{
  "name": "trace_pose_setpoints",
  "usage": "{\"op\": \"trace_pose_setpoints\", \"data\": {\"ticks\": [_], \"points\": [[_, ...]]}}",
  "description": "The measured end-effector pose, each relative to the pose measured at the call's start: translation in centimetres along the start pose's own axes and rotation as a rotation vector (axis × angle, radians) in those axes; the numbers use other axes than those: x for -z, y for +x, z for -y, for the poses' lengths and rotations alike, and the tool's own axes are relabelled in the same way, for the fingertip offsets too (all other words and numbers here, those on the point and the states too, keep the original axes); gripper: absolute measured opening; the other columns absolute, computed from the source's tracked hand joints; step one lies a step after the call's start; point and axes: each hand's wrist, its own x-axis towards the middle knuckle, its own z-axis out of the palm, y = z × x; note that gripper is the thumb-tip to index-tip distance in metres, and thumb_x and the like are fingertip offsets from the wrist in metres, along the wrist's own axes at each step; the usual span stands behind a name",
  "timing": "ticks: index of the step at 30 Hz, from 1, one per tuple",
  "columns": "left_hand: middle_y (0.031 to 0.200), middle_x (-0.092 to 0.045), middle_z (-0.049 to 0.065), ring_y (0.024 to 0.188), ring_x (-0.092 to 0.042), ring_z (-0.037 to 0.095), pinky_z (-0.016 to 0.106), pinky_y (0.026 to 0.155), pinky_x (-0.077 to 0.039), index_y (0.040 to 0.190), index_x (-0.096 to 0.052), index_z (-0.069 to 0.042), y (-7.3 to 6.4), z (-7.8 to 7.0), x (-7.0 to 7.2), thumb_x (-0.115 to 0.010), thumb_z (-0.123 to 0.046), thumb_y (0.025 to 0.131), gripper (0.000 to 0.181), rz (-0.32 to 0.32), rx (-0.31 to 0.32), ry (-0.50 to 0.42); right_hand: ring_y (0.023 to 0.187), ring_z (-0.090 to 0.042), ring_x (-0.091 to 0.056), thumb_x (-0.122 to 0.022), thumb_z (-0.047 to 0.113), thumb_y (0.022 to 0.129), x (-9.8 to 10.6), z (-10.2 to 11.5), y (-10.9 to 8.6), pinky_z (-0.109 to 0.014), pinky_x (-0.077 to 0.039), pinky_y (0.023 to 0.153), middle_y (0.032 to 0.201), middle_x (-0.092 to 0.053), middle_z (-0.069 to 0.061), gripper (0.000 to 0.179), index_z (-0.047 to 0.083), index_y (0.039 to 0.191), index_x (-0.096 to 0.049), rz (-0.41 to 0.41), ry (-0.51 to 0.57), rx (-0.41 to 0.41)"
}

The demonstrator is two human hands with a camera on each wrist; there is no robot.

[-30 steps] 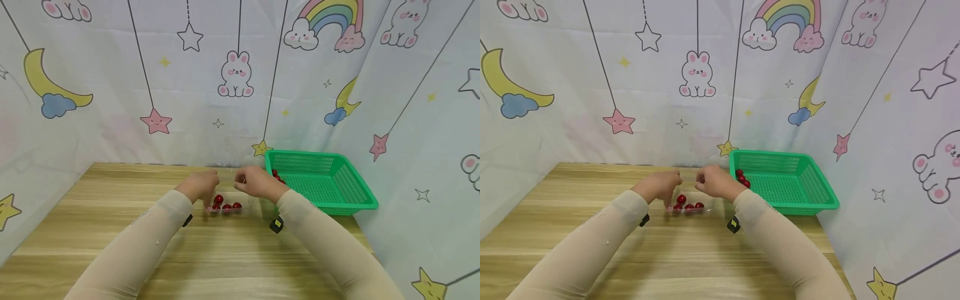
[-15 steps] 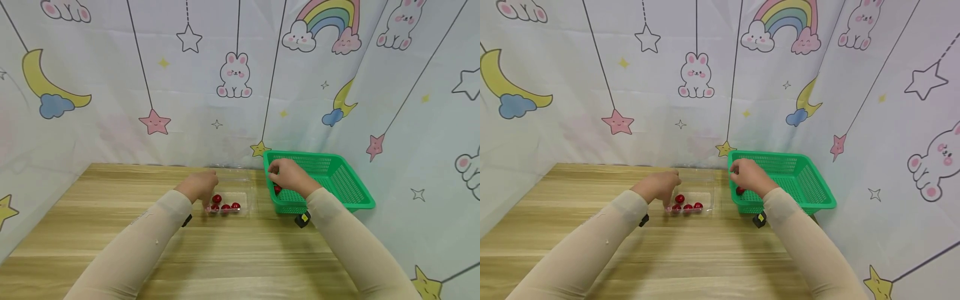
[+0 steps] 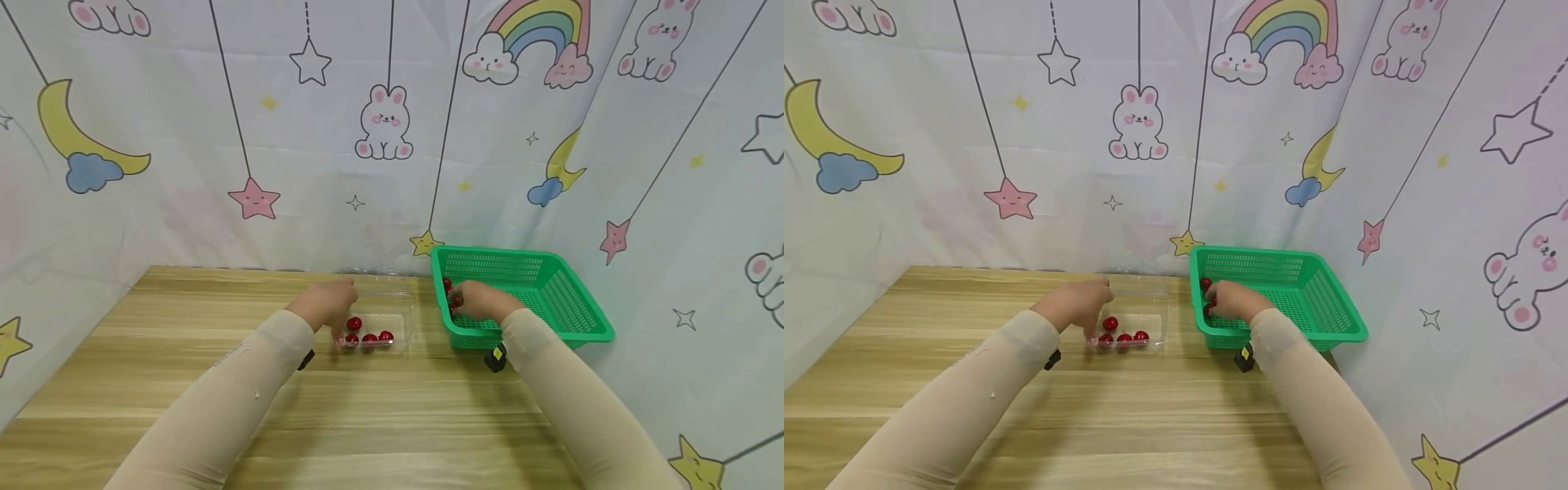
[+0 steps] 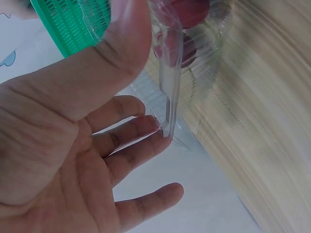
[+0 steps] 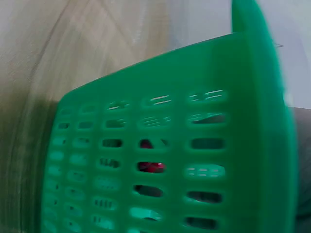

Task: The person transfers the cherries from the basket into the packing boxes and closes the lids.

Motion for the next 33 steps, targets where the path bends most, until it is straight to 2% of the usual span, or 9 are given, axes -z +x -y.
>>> {"op": "trace_pose_setpoints", "data": {"ticks": [5, 9, 14, 19, 25, 28, 31, 33], "points": [[0.182, -0.040, 0.020, 0.158, -0.056, 0.042, 0.056, 0.118, -0.061, 0.149, -0.072, -0.004, 0.1, 0.1, 0.0, -0.108, -0.025, 0.079, 0.082, 0.000, -0.002, 0.010, 0.147, -0.042, -0.064, -0.075, 0.018, 0.112, -0.6, -0.3, 0.5, -0.056, -0.060, 0.116, 0.158, -0.067, -0.021, 0.046, 0.003, 0.154, -0.068, 0.028, -0.001, -0.017], [0.181, -0.042, 0.019, 0.156, -0.058, 0.041, 0.056, 0.117, -0.061, 0.150, -0.072, -0.004, 0.1, 0.0, 0.0, -0.108, -0.025, 0.079, 0.082, 0.002, -0.001, 0.014, 0.145, -0.040, -0.066, -0.076, 0.018, 0.111, -0.9, -0.5, 0.9, -0.055, -0.062, 0.113, 0.156, -0.068, -0.019, 0.043, 0.004, 0.151, -0.071, 0.020, -0.008, -0.032], [0.182, -0.040, 0.020, 0.158, -0.056, 0.042, 0.057, 0.118, -0.061, 0.150, -0.072, -0.004, 0.0, -0.1, -0.1, -0.108, -0.025, 0.079, 0.083, 0.002, -0.001, 0.015, 0.119, -0.030, -0.075, -0.073, 0.014, 0.111, -1.1, -0.4, 1.2, -0.047, -0.066, 0.098, 0.138, -0.078, -0.015, 0.028, 0.005, 0.137, -0.079, 0.022, -0.028, -0.013], [0.183, -0.039, 0.020, 0.159, -0.055, 0.042, 0.056, 0.117, -0.061, 0.150, -0.072, -0.004, 0.0, -0.2, -0.1, -0.106, -0.022, 0.081, 0.079, 0.007, -0.001, 0.007, 0.089, -0.022, -0.071, -0.068, 0.006, 0.108, -1.1, -0.3, 1.2, -0.037, -0.063, 0.077, 0.120, -0.081, -0.013, 0.022, 0.003, 0.126, -0.081, 0.042, -0.007, -0.004], [0.182, -0.041, 0.020, 0.156, -0.058, 0.041, 0.055, 0.116, -0.062, 0.151, -0.072, -0.004, 0.1, -0.3, -0.1, -0.107, -0.023, 0.079, 0.082, 0.001, -0.002, 0.023, 0.079, -0.020, -0.070, -0.069, 0.004, 0.107, -1.1, -0.3, 1.2, -0.035, -0.061, 0.071, 0.106, -0.079, -0.009, 0.016, 0.005, 0.117, -0.082, 0.044, 0.014, -0.031], [0.182, -0.041, 0.020, 0.157, -0.058, 0.041, 0.056, 0.116, -0.062, 0.151, -0.071, -0.004, 0.3, -0.2, -0.1, -0.108, -0.025, 0.078, 0.084, 0.005, 0.002, 0.026, 0.074, -0.017, -0.063, -0.069, 0.004, 0.107, -1.0, -0.2, 1.3, -0.033, -0.056, 0.067, 0.094, -0.074, -0.006, 0.012, 0.007, 0.106, -0.081, 0.044, 0.004, -0.032], [0.183, -0.039, 0.020, 0.158, -0.056, 0.041, 0.056, 0.117, -0.062, 0.153, -0.070, -0.004, 0.5, -0.1, -0.1, -0.108, -0.026, 0.078, 0.086, 0.010, 0.005, 0.025, 0.079, -0.018, -0.065, -0.071, 0.006, 0.108, -0.7, -0.1, 1.2, -0.034, -0.058, 0.070, 0.100, -0.076, -0.009, 0.010, 0.005, 0.109, -0.081, 0.031, -0.003, -0.018], [0.183, -0.039, 0.020, 0.159, -0.056, 0.041, 0.056, 0.117, -0.061, 0.153, -0.070, -0.004, 0.5, -0.1, -0.2, -0.108, -0.025, 0.079, 0.086, 0.012, 0.003, 0.025, 0.086, -0.019, -0.069, -0.073, 0.008, 0.109, -0.3, 0.1, 0.9, -0.035, -0.062, 0.075, 0.112, -0.079, -0.013, 0.013, 0.003, 0.116, -0.082, 0.019, -0.002, -0.009]]}}
